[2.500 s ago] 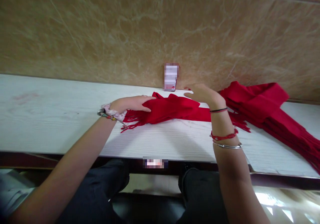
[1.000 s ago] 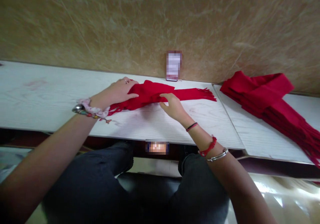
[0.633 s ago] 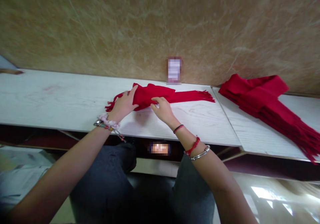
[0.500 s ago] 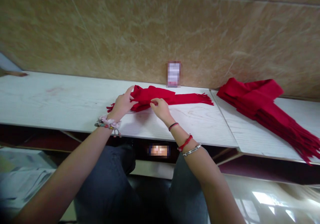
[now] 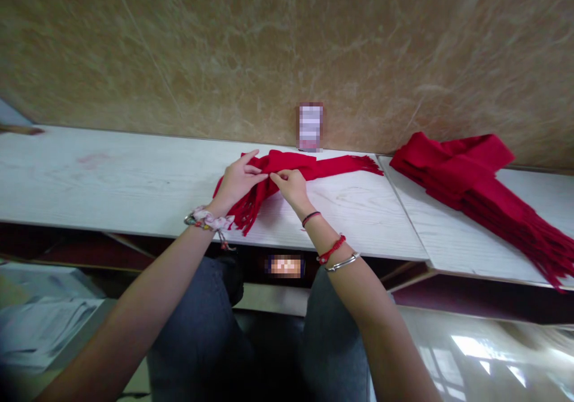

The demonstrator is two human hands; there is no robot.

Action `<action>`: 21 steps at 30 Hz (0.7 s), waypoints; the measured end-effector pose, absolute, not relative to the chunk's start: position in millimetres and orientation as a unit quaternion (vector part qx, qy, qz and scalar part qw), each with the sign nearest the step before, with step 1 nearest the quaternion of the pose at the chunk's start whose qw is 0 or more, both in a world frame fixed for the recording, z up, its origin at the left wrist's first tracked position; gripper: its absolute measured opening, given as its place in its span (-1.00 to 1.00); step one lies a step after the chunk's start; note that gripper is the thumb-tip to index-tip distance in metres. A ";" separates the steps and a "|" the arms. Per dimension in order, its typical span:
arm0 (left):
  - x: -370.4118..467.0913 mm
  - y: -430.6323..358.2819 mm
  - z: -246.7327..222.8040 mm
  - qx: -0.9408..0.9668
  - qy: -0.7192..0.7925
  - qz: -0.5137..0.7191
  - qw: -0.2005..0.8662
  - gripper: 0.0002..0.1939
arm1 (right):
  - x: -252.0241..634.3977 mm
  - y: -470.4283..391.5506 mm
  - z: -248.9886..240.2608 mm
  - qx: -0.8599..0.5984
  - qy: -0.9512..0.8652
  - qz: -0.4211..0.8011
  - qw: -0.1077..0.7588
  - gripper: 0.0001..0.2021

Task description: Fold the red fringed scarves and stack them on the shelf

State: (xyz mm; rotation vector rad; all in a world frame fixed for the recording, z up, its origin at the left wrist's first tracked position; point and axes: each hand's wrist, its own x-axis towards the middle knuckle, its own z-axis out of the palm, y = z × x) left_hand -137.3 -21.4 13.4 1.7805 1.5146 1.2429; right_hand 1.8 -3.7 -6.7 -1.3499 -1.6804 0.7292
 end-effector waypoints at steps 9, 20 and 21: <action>-124.9 -4.9 14.8 0.618 0.550 0.508 0.239 -0.40 | 10.4 -11.1 -4.0 -0.513 -0.709 0.127 0.468 -0.90; -126.1 -12.6 16.5 0.632 0.536 0.494 0.264 -0.44 | 12.6 -4.0 -6.5 -0.510 -0.716 0.153 0.451 -0.85; -126.6 -11.3 15.6 0.629 0.535 0.496 0.269 -0.44 | 12.8 -4.1 -6.2 -0.508 -0.716 0.159 0.451 -0.86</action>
